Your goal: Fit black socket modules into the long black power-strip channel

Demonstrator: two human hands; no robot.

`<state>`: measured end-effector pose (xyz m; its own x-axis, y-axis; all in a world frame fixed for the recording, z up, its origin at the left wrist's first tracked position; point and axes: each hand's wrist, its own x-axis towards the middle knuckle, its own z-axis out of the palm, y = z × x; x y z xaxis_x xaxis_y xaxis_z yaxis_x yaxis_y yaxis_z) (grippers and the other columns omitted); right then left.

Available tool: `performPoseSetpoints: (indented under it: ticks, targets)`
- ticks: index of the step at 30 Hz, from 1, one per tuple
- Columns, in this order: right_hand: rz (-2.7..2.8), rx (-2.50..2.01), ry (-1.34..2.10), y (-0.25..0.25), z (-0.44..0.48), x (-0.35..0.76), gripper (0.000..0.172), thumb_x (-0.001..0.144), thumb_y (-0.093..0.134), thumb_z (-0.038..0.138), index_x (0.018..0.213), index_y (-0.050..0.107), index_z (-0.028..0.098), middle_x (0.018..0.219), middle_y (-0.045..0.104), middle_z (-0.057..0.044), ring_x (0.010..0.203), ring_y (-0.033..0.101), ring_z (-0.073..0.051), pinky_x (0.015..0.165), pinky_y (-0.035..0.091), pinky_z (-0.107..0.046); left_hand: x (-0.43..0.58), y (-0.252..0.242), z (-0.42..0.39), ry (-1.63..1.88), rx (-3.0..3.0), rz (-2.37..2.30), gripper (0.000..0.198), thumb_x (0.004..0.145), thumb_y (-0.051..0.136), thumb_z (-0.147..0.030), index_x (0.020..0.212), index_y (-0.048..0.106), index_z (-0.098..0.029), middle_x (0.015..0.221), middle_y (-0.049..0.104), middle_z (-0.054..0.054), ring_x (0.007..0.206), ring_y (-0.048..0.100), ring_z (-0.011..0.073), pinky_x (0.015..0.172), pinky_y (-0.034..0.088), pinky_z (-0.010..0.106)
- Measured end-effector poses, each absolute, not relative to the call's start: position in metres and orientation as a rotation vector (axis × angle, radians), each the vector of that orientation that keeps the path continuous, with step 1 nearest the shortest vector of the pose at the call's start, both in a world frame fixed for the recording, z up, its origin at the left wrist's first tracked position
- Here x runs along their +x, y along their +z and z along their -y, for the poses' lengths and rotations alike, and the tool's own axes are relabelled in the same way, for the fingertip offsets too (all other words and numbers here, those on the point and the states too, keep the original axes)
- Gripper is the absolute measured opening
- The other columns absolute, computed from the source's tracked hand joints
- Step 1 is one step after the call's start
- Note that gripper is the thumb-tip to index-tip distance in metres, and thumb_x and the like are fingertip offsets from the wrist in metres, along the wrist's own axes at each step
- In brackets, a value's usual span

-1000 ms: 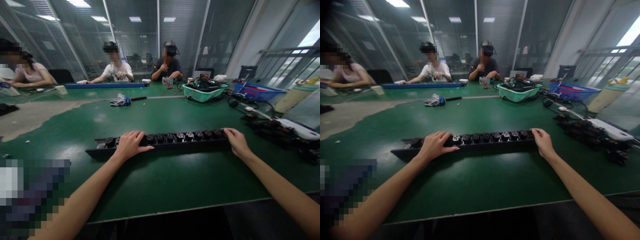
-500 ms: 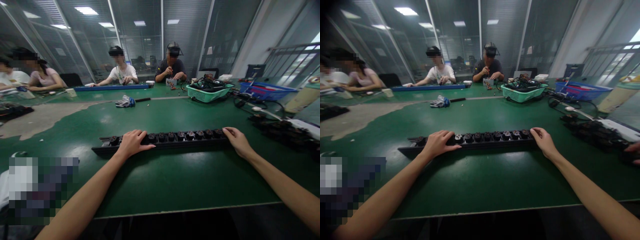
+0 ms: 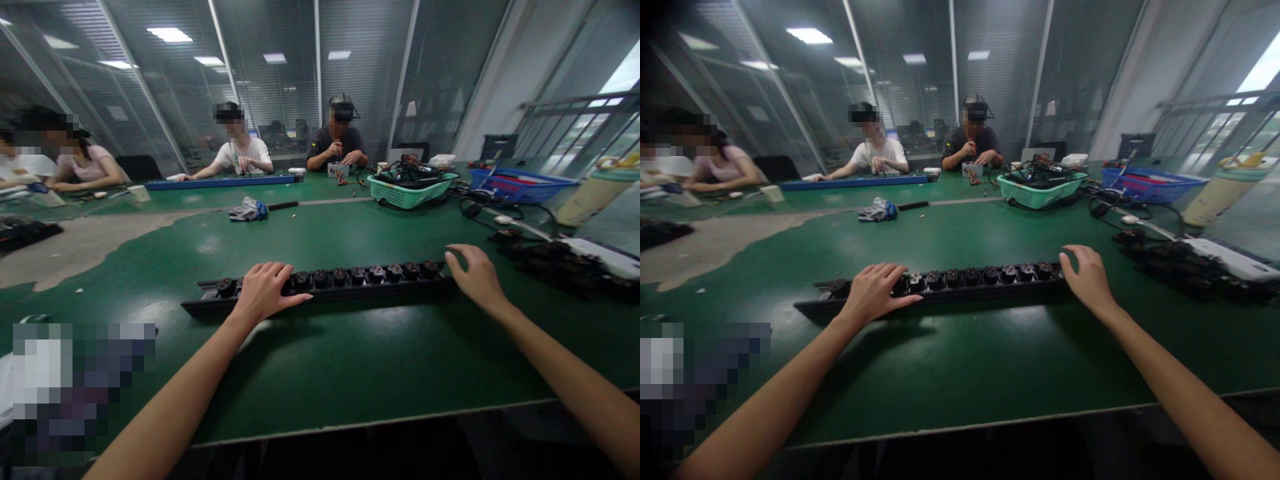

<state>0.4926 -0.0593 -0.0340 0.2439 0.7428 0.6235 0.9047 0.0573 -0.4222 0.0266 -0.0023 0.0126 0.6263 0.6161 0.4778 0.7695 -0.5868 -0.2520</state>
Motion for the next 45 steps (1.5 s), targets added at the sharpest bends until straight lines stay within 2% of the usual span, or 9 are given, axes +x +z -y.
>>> performPoseSetpoints:
  ticks: [3, 7, 12, 16, 21, 29, 38, 45]
  targets:
    - [1.795, -1.717, -0.351, -0.012, 0.052, 0.487, 0.037, 0.090, 0.044, 0.046, 0.099, 0.067, 0.018, 0.105, 0.064, -0.014, 0.109, 0.055, -0.029, 0.099, 0.040, -0.047, 0.037, 0.012, 0.009, -0.521, -2.404, 1.079, 0.063, 0.088, 0.043, -0.069, 0.113, 0.061, -0.014, 0.107, 0.068, 0.014, 0.099, 0.061, 0.0283, 0.086, 0.044, 0.040]
    - [1.942, -1.805, -0.194, 0.002, 0.041, 0.472, 0.034, 0.089, 0.045, 0.045, 0.093, 0.067, 0.019, 0.090, 0.062, -0.011, 0.090, 0.058, -0.025, 0.083, 0.046, -0.041, 0.042, 0.008, 0.010, -0.487, -2.398, 1.091, 0.064, 0.088, 0.041, -0.069, 0.114, 0.061, -0.014, 0.109, 0.067, 0.014, 0.100, 0.060, 0.0293, 0.085, 0.044, 0.041]
    - [1.955, -1.852, -0.122, -0.004, 0.050, 0.460, 0.035, 0.093, 0.039, 0.047, 0.094, 0.062, 0.021, 0.095, 0.064, -0.010, 0.090, 0.059, -0.023, 0.077, 0.046, -0.036, 0.038, 0.004, 0.003, -0.449, -2.409, 1.114, 0.069, 0.082, 0.044, -0.076, 0.111, 0.062, -0.016, 0.105, 0.067, 0.014, 0.092, 0.062, 0.0290, 0.079, 0.043, 0.040]
    - [2.013, -1.942, -0.153, -0.008, 0.061, 0.460, 0.036, 0.094, 0.037, 0.049, 0.105, 0.059, 0.022, 0.103, 0.066, -0.009, 0.094, 0.060, -0.024, 0.072, 0.046, -0.035, 0.037, 0.001, -0.001, -0.427, -2.407, 1.135, 0.069, 0.080, 0.044, -0.078, 0.105, 0.063, -0.017, 0.098, 0.068, 0.012, 0.085, 0.063, 0.0271, 0.075, 0.041, 0.037]
    - [1.991, -2.053, -0.109, -0.008, 0.063, 0.458, 0.039, 0.094, 0.035, 0.053, 0.109, 0.055, 0.023, 0.096, 0.068, -0.008, 0.081, 0.063, -0.023, 0.061, 0.044, -0.032, 0.038, -0.002, -0.004, -0.414, -2.376, 1.131, 0.070, 0.080, 0.043, -0.080, 0.103, 0.063, -0.017, 0.096, 0.068, 0.011, 0.083, 0.063, 0.0262, 0.073, 0.040, 0.036]
    - [1.959, -1.995, -0.077, -0.013, 0.059, 0.458, 0.036, 0.093, 0.037, 0.049, 0.107, 0.054, 0.022, 0.095, 0.068, -0.009, 0.081, 0.064, -0.023, 0.062, 0.045, -0.032, 0.037, -0.003, -0.005, -0.433, -2.369, 1.125, 0.069, 0.079, 0.044, -0.079, 0.102, 0.063, -0.018, 0.095, 0.069, 0.011, 0.081, 0.062, 0.0268, 0.072, 0.040, 0.037]
    - [1.941, -2.045, -0.167, -0.013, 0.058, 0.456, 0.032, 0.091, 0.040, 0.048, 0.104, 0.055, 0.023, 0.089, 0.067, -0.008, 0.076, 0.062, -0.023, 0.059, 0.040, -0.030, 0.037, -0.003, -0.007, -0.440, -2.384, 1.104, 0.068, 0.080, 0.045, -0.078, 0.103, 0.062, -0.017, 0.097, 0.068, 0.011, 0.084, 0.063, 0.0272, 0.075, 0.040, 0.037]
    - [1.892, -2.010, -0.071, -0.014, 0.057, 0.455, 0.031, 0.090, 0.043, 0.048, 0.102, 0.054, 0.022, 0.090, 0.067, -0.008, 0.077, 0.063, -0.022, 0.061, 0.043, -0.031, 0.037, -0.003, -0.007, -0.427, -2.377, 1.112, 0.068, 0.080, 0.044, -0.079, 0.103, 0.062, -0.018, 0.099, 0.069, 0.011, 0.083, 0.062, 0.0265, 0.075, 0.040, 0.037]
